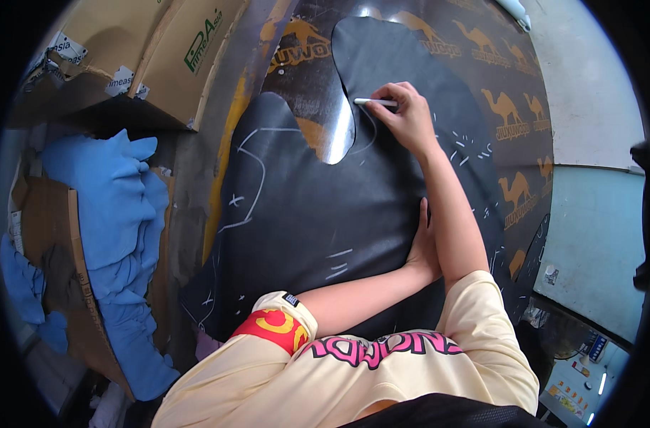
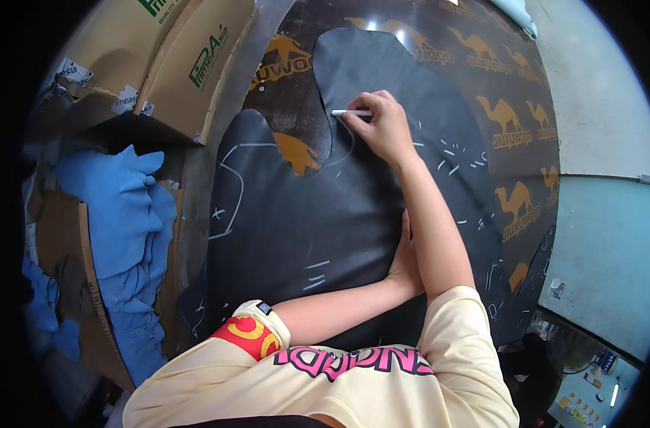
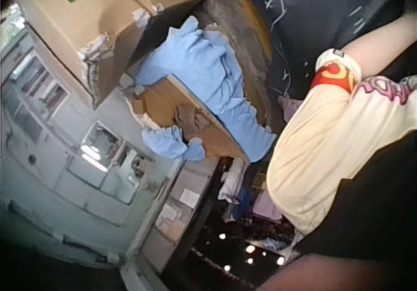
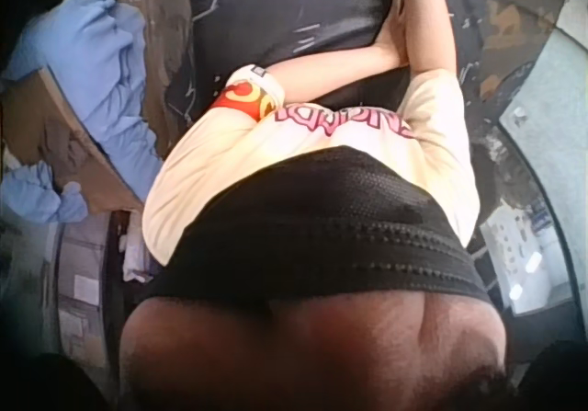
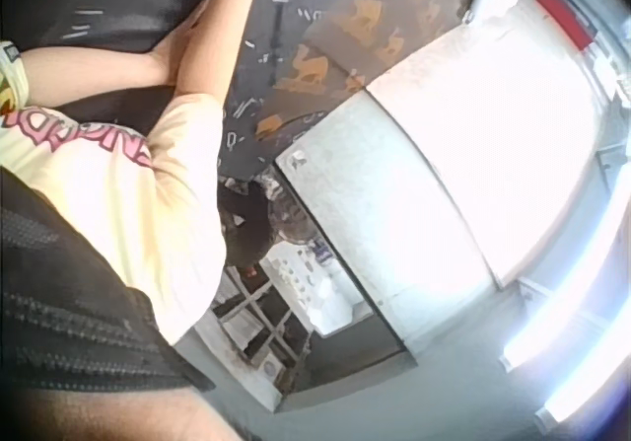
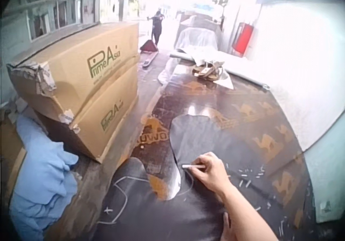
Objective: The person uses a white marker to draw outlines and symbols on a large black sheet of material laid on a work table. They repeatedly adjust the sheet and continue marking different sections throughout the clip.
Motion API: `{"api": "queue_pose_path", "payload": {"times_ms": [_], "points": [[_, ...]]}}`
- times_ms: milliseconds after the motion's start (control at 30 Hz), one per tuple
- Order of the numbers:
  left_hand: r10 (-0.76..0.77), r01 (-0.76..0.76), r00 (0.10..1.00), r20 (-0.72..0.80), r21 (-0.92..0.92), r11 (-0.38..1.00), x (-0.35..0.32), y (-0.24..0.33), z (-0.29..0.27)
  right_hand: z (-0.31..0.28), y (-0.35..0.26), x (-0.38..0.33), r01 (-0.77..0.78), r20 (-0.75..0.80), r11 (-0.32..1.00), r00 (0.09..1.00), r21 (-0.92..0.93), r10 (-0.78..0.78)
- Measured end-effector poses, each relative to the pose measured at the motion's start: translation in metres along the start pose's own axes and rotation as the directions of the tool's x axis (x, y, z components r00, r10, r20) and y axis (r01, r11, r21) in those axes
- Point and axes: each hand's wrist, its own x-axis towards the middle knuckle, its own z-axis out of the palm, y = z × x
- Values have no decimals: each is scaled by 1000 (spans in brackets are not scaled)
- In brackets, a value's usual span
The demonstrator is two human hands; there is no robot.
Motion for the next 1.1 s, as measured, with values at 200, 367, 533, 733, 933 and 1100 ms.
{"api": "queue_pose_path", "payload": {"times_ms": [200, 367, 533, 733, 933, 1100], "points": [[47, -38, 997, 64, -138, 990, 1, -4, -3, -4, 49, 52, -113, -210, 840, 943, 531, 260], [-5, 9, 1000, 29, -120, 993, 3, -2, -5, -16, 97, 101, -186, -284, 940, 920, 287, 268], [5, -3, 999, 45, -55, 998, 2, -4, 1, -16, 95, 123, -229, -232, 972, 944, 54, 236], [32, -18, 990, 138, -106, 994, 4, -5, -7, -22, 104, 121, -169, -225, 982, 963, -84, 147], [12, -5, 996, 93, -74, 997, 4, -3, -5, -12, 72, 112, -126, -216, 974, 962, 190, 166], [12, -19, 999, -33, -225, 974, 2, -1, 4, 9, 34, 98, -53, -125, 998, 991, 29, 56]]}}
